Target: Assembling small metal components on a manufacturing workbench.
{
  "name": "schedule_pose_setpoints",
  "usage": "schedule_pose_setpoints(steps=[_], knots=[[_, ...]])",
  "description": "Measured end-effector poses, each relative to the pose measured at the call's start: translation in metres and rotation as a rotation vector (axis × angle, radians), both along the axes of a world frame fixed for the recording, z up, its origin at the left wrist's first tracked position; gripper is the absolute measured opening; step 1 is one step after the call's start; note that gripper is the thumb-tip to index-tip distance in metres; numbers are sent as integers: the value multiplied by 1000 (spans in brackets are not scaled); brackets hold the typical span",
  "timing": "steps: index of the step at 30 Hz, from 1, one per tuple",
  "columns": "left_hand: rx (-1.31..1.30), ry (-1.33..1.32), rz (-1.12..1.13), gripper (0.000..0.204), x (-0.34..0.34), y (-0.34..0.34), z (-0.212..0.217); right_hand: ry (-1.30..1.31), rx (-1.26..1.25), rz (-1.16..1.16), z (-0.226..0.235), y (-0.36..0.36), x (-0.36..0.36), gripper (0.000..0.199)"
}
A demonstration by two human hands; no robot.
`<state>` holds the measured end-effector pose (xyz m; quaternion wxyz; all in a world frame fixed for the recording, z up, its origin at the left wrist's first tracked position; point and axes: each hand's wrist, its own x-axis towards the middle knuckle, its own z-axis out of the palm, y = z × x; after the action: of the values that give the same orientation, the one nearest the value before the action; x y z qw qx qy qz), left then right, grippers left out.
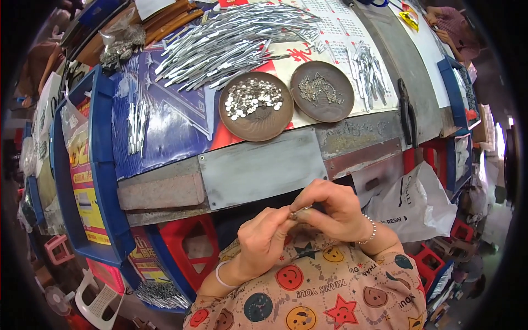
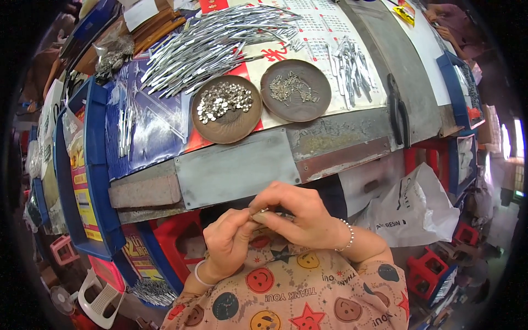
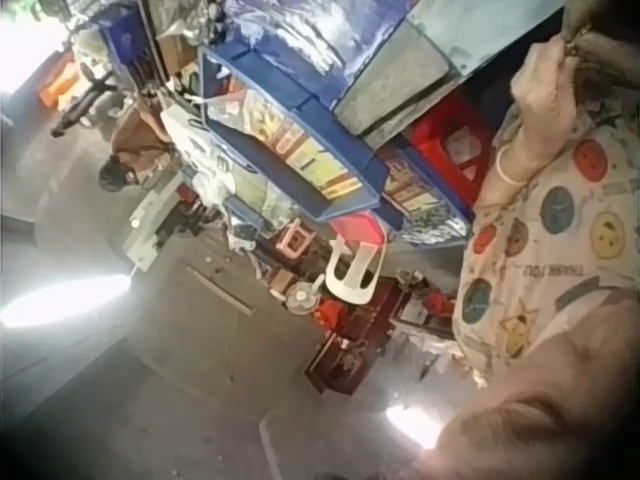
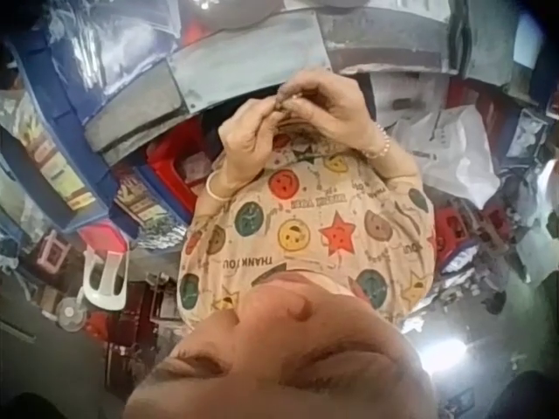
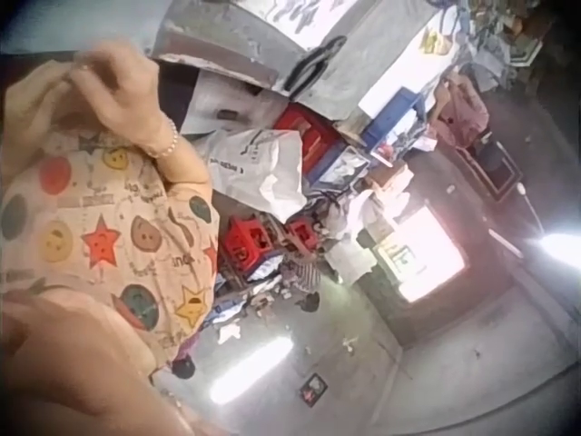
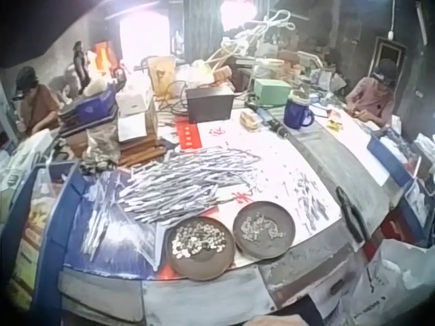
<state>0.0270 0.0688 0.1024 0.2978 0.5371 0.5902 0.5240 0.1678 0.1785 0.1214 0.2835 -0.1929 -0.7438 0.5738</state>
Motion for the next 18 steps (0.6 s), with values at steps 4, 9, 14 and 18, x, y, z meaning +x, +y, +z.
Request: schedule_pose_setpoints(steps=[4, 9, 14, 18], knots=[[84, 102, -9, 25, -6, 5, 5, 14, -44, -185, 3, 8, 4, 16], [134, 128, -21, 27, -3, 3, -3, -303, 315, 61, 12, 4, 5, 22], [83, 7, -53, 21, -1, -5, 2, -307, 436, -48, 21, -17, -3, 19], [54, -2, 13, 10, 2, -6, 3, -288, 329, -49, 5, -17, -7, 27]])
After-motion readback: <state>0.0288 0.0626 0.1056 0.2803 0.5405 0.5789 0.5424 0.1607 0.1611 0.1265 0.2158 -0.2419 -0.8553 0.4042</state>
